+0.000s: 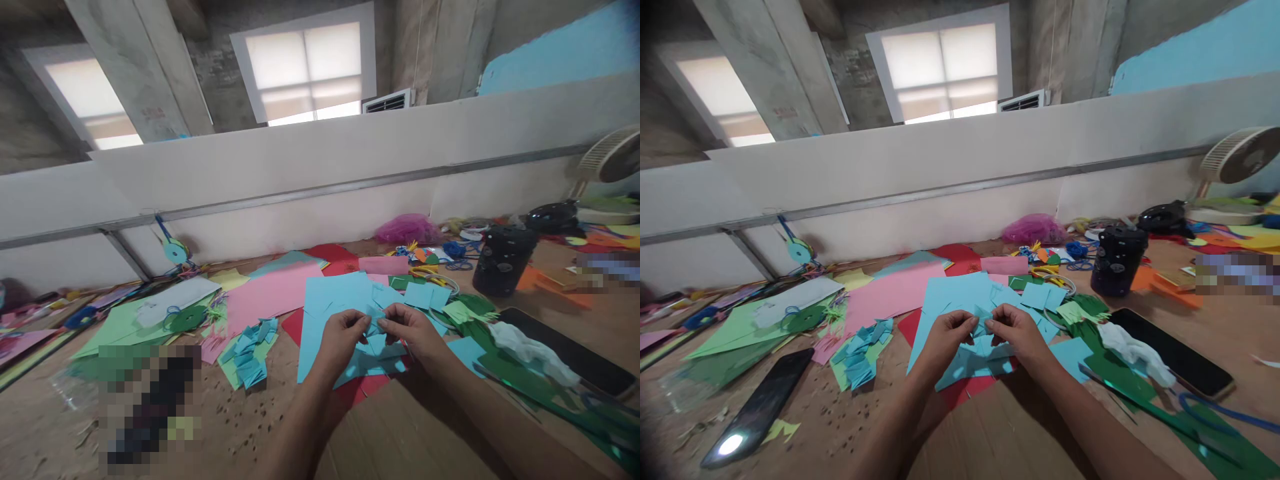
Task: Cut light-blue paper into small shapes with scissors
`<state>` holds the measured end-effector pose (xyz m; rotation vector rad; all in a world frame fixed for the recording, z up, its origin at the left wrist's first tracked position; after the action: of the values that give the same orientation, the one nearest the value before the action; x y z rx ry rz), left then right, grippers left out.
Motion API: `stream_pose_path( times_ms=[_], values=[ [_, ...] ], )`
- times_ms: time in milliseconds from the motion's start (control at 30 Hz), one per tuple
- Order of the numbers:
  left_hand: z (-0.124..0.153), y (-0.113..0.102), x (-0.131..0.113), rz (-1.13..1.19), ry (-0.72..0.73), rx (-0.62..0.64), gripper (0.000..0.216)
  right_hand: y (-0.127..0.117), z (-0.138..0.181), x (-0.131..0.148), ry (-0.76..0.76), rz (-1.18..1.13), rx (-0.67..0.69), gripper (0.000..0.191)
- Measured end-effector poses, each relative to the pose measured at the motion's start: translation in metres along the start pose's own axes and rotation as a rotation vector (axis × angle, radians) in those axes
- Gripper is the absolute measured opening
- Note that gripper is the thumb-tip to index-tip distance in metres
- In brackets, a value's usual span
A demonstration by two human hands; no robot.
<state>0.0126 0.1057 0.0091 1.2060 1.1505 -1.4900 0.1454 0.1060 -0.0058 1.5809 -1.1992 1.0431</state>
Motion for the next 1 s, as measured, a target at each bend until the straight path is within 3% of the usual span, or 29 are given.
stream_pose_path(
  times_ms=[300,533,700,833,1000],
  values=[
    [0.003,0.0,-0.001,0.035,-0.028,0.007,0.028,-0.001,0.003,0.001,0.029,-0.055,-0.016,0.032],
    [0.005,0.003,-0.003,0.121,-0.055,0.056,0.02,0.001,0.003,0.008,-0.006,-0.048,-0.019,0.022],
    [0.005,-0.002,0.002,0.231,-0.102,0.029,0.017,0.007,0.002,0.011,-0.019,-0.033,0.044,0.026],
    [0.006,-0.005,0.007,0.344,-0.128,0.012,0.019,0.014,0.003,0.017,-0.1,0.07,0.142,0.037],
    [0.007,0.001,0.012,0.397,-0.166,0.055,0.021,0.006,0.002,0.019,-0.137,0.189,0.074,0.033]
  ],
)
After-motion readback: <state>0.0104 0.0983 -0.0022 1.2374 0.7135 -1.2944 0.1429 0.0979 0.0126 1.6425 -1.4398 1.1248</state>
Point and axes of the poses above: each hand's wrist, its own z-axis away from the middle knuckle, its own y-axis out of the palm, x = y × z, the point moved 10 cm from there along -z, towards the middle knuckle, and after that the axes turned 10 degrees about -y, right-handed, at the moved point
